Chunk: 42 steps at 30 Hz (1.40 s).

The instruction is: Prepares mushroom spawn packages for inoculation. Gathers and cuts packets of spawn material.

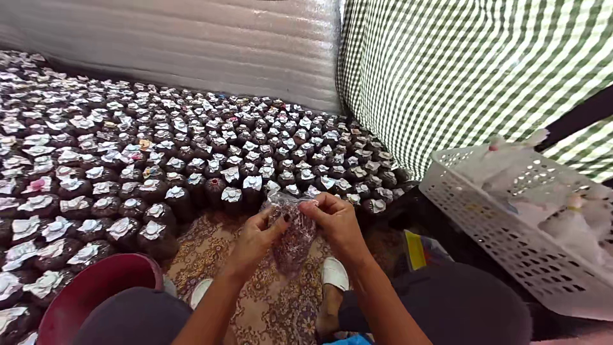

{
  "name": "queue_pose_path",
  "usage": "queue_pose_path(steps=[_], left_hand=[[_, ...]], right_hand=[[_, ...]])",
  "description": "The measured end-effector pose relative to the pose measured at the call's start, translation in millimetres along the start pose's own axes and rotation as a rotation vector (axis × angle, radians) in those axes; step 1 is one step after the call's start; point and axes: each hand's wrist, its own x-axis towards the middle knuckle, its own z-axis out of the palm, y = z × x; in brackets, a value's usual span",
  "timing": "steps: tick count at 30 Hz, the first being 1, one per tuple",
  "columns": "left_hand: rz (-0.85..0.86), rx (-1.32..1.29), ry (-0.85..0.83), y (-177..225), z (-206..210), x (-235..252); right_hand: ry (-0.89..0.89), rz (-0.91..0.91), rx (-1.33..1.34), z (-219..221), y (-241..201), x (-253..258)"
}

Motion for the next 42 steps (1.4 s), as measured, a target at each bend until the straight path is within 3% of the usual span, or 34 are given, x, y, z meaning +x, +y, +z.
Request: queue_pose_path(steps=[3,7,13,18,23,27,33,37,40,42], left_hand=[[0.021,-0.003,0.139,-15,24,8],[-0.036,-0.043,0.106,-23,36,16],[-0.05,-0.054,0.046,-28,57,22],[-0.137,-0.034,0.224,-46,55,39],[-0.179,-0.043,0.007,-54,31,41],[-0.097,-0.199,-0.123,-62,6,40],[0.005,-0.152,0.19,-77,-10,35],[0.132,-0.101,0.218,-78,-21,38],[0.169,-0.14,0.285,-83,-27,43],[0.192,-0.163,0.272,-83,-29,39]], right_hand=[[0.044,0.057,0.085,-16,10,-5],[-0.051,0.149,0.02,-45,29,-13],[-0.055,0.171,0.09,-71,57,-19],[-0.15,0.226,0.166,-82,67,-9],[-0.002,0.157,0.137,-65,74,6],[0.005,0.097,0.121,-45,74,14],[-0.151,0.103,0.078,-31,84,32],[-0.14,0.048,0.043,-12,90,30],[-0.252,-0.071,0.05,14,87,22],[-0.157,-0.065,0.013,21,94,24]])
